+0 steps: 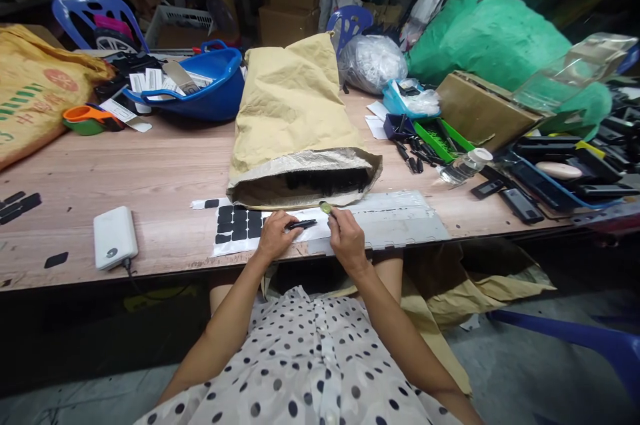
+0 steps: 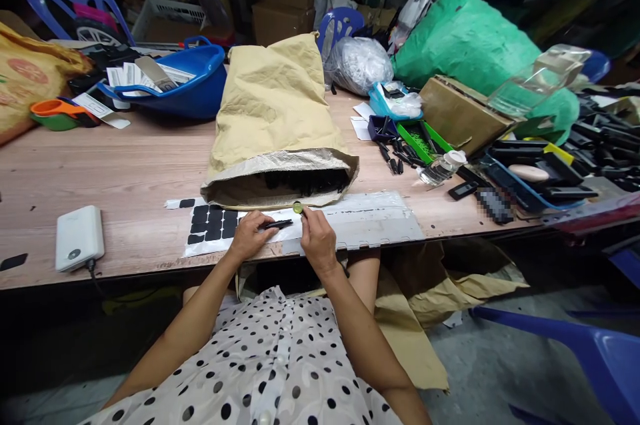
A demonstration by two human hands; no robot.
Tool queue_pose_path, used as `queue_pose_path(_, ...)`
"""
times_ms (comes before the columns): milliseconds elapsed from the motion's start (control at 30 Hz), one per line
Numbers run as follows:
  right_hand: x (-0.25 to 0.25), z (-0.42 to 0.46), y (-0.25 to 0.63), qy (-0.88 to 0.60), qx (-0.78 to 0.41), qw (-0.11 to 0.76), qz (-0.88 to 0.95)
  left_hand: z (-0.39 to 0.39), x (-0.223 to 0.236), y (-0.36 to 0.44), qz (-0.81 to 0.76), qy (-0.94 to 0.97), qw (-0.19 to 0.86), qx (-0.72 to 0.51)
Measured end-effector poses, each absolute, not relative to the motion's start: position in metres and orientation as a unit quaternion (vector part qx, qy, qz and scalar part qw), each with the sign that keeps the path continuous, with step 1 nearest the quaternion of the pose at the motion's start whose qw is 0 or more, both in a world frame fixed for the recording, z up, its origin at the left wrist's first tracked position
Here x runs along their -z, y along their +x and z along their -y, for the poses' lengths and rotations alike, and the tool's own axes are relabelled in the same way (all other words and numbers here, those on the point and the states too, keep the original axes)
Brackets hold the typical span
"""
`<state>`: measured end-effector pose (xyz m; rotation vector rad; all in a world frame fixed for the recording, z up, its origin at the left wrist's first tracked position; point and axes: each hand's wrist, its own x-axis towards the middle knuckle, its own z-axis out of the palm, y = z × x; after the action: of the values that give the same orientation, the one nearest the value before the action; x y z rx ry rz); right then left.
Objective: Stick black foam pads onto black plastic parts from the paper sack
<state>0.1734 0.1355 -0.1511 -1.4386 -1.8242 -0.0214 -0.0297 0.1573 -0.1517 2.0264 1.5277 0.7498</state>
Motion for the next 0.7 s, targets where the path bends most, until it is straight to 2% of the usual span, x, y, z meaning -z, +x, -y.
queue_pose_path(100,0.143,-0.127,0.157,-0.523,-0.039,0.416,0.743,-0.158,0.153,-0.03,-0.558,0.744,0.245,-0.276)
queue_pose_path(200,0.139,-0.121,0.146,-0.506,-0.062,0.395,0.764,-0.159,0.154,-0.03,-0.558,0.743,0.243,-0.278)
queue_pose_path(500,0.144,-0.115,0.139,-0.504,-0.037,0.366,0.781,-0.159,0.157,-0.029,-0.554,0.74,0.24,-0.296)
queue_pose_path(700,0.139,-0.118,0.146,-0.506,-0.052,0.418,0.753,-0.16,0.161,-0.028,-0.556,0.736,0.241,-0.302)
